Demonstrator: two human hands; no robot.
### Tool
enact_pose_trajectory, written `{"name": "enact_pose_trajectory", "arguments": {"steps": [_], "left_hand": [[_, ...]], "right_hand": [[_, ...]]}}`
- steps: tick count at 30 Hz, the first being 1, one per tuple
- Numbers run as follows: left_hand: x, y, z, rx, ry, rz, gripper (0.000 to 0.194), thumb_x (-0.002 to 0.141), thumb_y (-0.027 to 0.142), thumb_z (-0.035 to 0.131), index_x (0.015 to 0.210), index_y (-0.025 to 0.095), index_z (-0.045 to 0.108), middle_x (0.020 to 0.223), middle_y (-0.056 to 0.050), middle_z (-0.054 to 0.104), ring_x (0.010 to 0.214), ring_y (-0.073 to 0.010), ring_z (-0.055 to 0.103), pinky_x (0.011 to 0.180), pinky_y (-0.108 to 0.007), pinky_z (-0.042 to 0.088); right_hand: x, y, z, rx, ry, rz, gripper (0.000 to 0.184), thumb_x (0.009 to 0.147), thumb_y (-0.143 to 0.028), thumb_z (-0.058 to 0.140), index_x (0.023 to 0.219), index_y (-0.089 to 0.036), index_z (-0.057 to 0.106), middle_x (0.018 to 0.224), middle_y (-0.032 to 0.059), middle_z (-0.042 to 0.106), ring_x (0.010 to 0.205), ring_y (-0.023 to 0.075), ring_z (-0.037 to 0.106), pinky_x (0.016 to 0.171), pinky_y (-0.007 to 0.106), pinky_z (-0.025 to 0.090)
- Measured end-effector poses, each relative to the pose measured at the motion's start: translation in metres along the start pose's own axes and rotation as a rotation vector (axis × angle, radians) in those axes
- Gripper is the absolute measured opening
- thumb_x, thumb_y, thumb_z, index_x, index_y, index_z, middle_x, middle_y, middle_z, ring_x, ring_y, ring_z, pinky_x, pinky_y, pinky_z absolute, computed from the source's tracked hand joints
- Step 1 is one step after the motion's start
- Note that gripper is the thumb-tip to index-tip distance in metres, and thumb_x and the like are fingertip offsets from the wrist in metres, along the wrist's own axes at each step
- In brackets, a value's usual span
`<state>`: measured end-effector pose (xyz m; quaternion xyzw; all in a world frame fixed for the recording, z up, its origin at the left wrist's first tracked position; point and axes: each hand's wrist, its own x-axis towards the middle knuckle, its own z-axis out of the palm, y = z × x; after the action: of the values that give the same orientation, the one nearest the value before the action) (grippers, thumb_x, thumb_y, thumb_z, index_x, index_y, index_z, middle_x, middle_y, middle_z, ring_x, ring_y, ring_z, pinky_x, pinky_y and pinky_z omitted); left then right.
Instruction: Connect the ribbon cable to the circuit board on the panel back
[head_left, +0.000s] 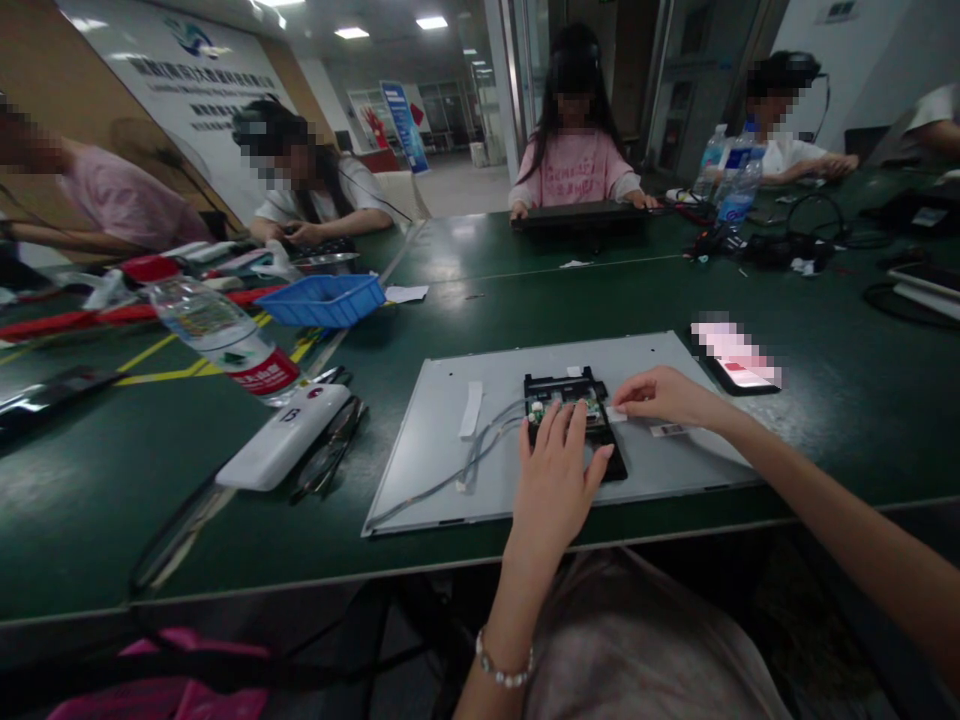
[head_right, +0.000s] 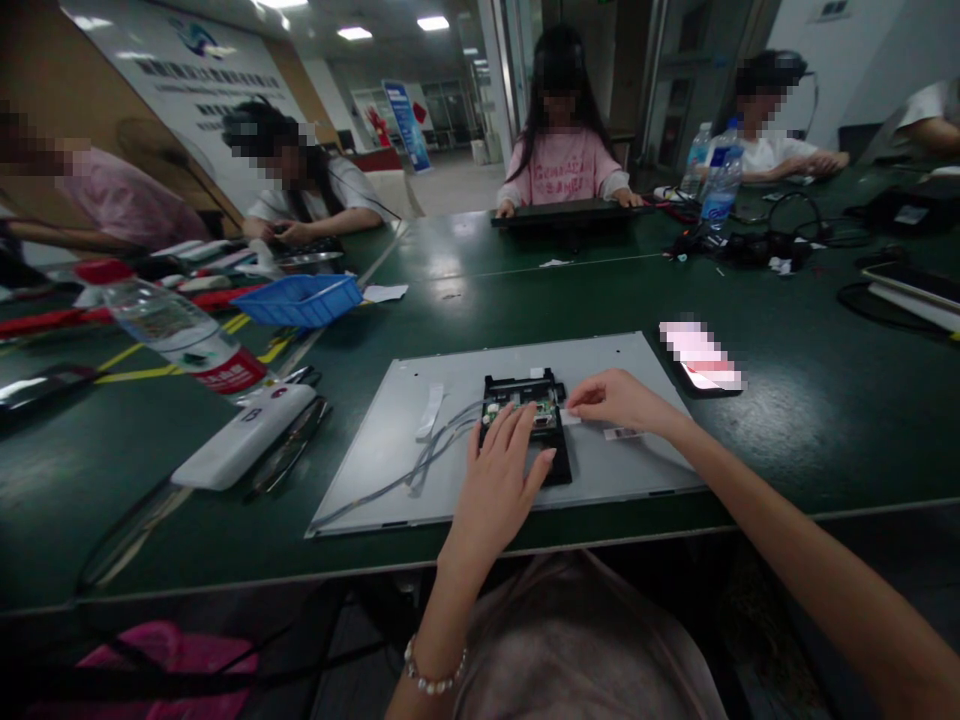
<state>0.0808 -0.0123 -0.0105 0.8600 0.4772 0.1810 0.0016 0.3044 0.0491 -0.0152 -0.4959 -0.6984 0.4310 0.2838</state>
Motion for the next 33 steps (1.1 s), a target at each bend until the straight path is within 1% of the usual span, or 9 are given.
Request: {"name": "enact_pose_trajectory", "arguments": {"steps": [3,6,8,11,18,22,27,30,33], "left_hand": [[0.002,0.006,-0.002,0.004,0.008,0.019,0.051,0.097,0.045,0.031,0.143,0.021,0.032,0.144,-0.01,0.043,0.139,-0.0246,0.029,0.112,-0.056,0.022],[0.004,0.015,0.0,0.032,0.021,0.031,0.047,0.096,0.047,0.032,0.14,0.031,0.037,0.144,-0.007,0.044,0.139,-0.0276,0.028,0.11,-0.063,0.021],[0.006,0.019,0.003,0.057,0.036,0.024,0.045,0.095,0.049,0.034,0.137,0.033,0.041,0.143,-0.007,0.045,0.138,-0.0303,0.029,0.108,-0.067,0.019],[0.007,0.021,0.007,0.077,0.056,0.028,0.046,0.094,0.051,0.038,0.135,0.031,0.045,0.142,-0.009,0.045,0.137,-0.032,0.03,0.108,-0.067,0.018],[0.006,0.018,0.009,0.053,0.049,0.068,0.047,0.093,0.049,0.042,0.134,0.026,0.046,0.138,-0.011,0.046,0.132,-0.0315,0.037,0.11,-0.061,0.023],[0.008,0.018,0.012,0.036,0.042,0.074,0.046,0.093,0.047,0.042,0.132,0.022,0.048,0.135,-0.013,0.048,0.131,-0.0309,0.039,0.11,-0.057,0.027],[0.009,0.019,0.013,0.047,0.06,0.064,0.038,0.094,0.038,0.042,0.127,0.021,0.051,0.133,-0.012,0.049,0.129,-0.0296,0.04,0.11,-0.055,0.028],[0.008,0.02,0.012,0.046,0.066,0.069,0.038,0.094,0.038,0.042,0.127,0.022,0.051,0.133,-0.011,0.049,0.129,-0.0295,0.04,0.11,-0.055,0.028],[0.007,0.02,0.011,0.045,0.064,0.068,0.038,0.094,0.039,0.042,0.127,0.021,0.051,0.134,-0.011,0.048,0.129,-0.0294,0.039,0.11,-0.054,0.028]], "right_hand": [[0.003,0.004,0.004,0.046,0.029,-0.007,0.024,0.072,-0.036,0.067,0.085,-0.016,0.072,0.081,0.0055,0.072,0.076,0.0175,0.066,0.075,0.032,0.051],[0.005,0.007,0.007,0.096,0.056,-0.002,0.02,0.071,-0.033,0.066,0.083,-0.017,0.071,0.078,0.0043,0.072,0.075,0.0174,0.066,0.073,0.031,0.052],[0.005,0.008,0.009,0.101,0.084,-0.006,0.018,0.071,-0.03,0.065,0.082,-0.016,0.07,0.077,0.0038,0.071,0.073,0.0172,0.066,0.072,0.03,0.051],[0.005,0.009,0.01,0.092,0.12,-0.02,0.018,0.07,-0.03,0.066,0.081,-0.016,0.07,0.076,0.0035,0.071,0.071,0.0168,0.065,0.07,0.03,0.051],[0.002,0.008,0.013,0.135,0.191,-0.014,0.02,0.072,-0.033,0.066,0.082,-0.016,0.069,0.077,0.0036,0.07,0.069,0.016,0.064,0.069,0.03,0.051],[0.0,0.004,0.016,0.005,0.196,-0.059,0.017,0.074,-0.032,0.064,0.082,-0.017,0.069,0.078,0.0041,0.071,0.071,0.0175,0.065,0.07,0.031,0.051],[-0.003,0.001,0.02,-0.107,0.214,-0.121,0.016,0.077,-0.031,0.062,0.082,-0.018,0.071,0.078,0.0035,0.071,0.071,0.0171,0.065,0.068,0.029,0.05],[-0.005,0.001,0.021,-0.156,0.215,-0.142,0.015,0.078,-0.028,0.061,0.084,-0.019,0.071,0.078,0.0027,0.07,0.069,0.016,0.063,0.067,0.029,0.049],[-0.007,0.0,0.02,-0.255,0.233,-0.173,0.014,0.078,-0.026,0.061,0.085,-0.02,0.071,0.082,0.0032,0.069,0.071,0.0159,0.061,0.068,0.029,0.048]]}}
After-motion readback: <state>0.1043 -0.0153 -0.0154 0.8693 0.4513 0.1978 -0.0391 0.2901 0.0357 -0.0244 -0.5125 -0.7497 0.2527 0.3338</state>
